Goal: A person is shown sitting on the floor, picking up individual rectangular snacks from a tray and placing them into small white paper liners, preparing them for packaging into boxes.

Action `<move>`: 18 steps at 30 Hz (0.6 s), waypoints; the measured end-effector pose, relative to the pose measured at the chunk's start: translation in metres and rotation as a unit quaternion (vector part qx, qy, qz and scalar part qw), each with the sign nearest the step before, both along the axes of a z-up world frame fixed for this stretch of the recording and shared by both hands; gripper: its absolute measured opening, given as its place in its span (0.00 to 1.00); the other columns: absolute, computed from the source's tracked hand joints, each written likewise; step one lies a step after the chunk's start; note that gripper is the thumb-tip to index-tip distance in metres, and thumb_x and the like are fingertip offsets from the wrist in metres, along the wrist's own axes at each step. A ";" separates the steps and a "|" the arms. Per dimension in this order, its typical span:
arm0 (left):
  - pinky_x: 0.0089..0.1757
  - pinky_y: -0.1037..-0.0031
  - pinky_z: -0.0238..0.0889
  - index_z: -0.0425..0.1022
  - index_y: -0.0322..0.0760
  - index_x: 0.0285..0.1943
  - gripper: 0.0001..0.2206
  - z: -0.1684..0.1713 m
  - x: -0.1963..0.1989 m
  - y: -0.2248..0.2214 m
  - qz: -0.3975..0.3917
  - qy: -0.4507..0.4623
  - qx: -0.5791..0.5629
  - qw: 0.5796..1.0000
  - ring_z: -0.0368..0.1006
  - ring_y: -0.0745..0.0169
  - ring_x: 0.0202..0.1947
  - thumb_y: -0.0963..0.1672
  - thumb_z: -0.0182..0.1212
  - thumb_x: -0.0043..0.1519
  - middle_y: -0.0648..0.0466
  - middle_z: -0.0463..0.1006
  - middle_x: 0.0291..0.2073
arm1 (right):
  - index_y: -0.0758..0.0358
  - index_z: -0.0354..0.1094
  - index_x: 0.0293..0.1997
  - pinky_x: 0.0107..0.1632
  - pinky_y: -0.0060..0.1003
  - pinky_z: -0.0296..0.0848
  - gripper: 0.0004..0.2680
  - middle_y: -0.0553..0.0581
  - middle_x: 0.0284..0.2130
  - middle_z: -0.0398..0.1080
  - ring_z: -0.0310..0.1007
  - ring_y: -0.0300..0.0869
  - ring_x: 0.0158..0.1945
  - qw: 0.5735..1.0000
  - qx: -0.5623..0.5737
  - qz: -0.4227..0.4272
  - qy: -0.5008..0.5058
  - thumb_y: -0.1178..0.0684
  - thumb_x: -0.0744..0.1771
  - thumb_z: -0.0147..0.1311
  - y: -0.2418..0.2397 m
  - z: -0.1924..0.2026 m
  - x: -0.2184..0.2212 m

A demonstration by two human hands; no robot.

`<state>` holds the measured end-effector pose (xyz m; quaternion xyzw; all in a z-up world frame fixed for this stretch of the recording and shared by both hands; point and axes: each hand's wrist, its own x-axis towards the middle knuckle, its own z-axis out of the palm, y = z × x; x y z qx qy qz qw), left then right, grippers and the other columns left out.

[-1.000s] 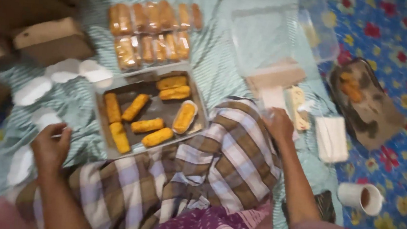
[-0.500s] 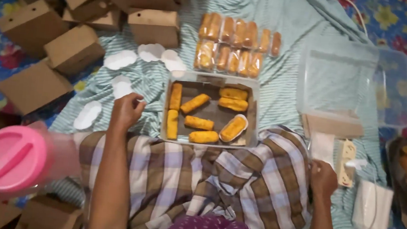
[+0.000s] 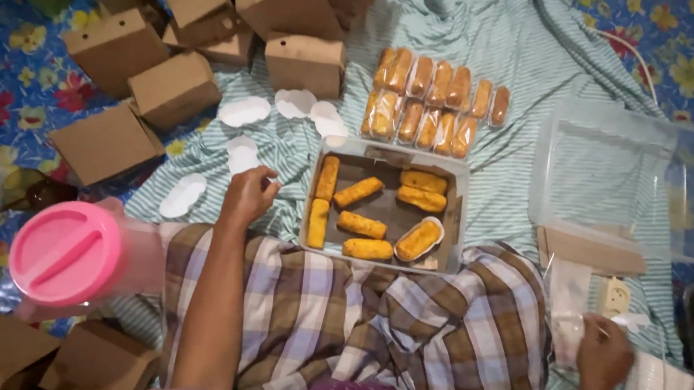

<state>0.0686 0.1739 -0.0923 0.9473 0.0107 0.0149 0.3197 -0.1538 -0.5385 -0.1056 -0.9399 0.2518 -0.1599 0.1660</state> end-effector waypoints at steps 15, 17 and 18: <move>0.40 0.70 0.71 0.81 0.36 0.46 0.06 0.046 -0.022 -0.061 -0.002 -0.173 -0.138 0.975 0.78 0.59 0.34 0.39 0.64 0.61 0.50 0.83 0.38 | 0.54 0.62 0.52 0.51 0.39 0.83 0.02 0.53 0.52 0.73 0.80 0.49 0.47 0.827 0.511 -0.011 -0.234 0.55 0.74 0.49 0.157 0.151 0.071; 0.38 0.66 0.76 0.85 0.41 0.49 0.08 0.051 -0.033 -0.092 0.029 -0.077 -0.307 0.948 0.82 0.50 0.38 0.42 0.70 0.62 0.45 0.84 0.35 | 0.46 0.64 0.51 0.48 0.39 0.83 0.03 0.51 0.49 0.75 0.80 0.45 0.48 0.756 0.603 0.079 -0.240 0.52 0.73 0.48 0.195 0.145 0.090; 0.38 0.66 0.76 0.85 0.41 0.49 0.08 0.055 -0.045 -0.115 0.033 -0.079 -0.307 0.948 0.82 0.50 0.38 0.42 0.70 0.62 0.45 0.84 0.35 | 0.46 0.64 0.51 0.48 0.39 0.83 0.03 0.51 0.49 0.75 0.80 0.45 0.48 0.757 0.604 0.082 -0.237 0.52 0.73 0.48 0.216 0.142 0.096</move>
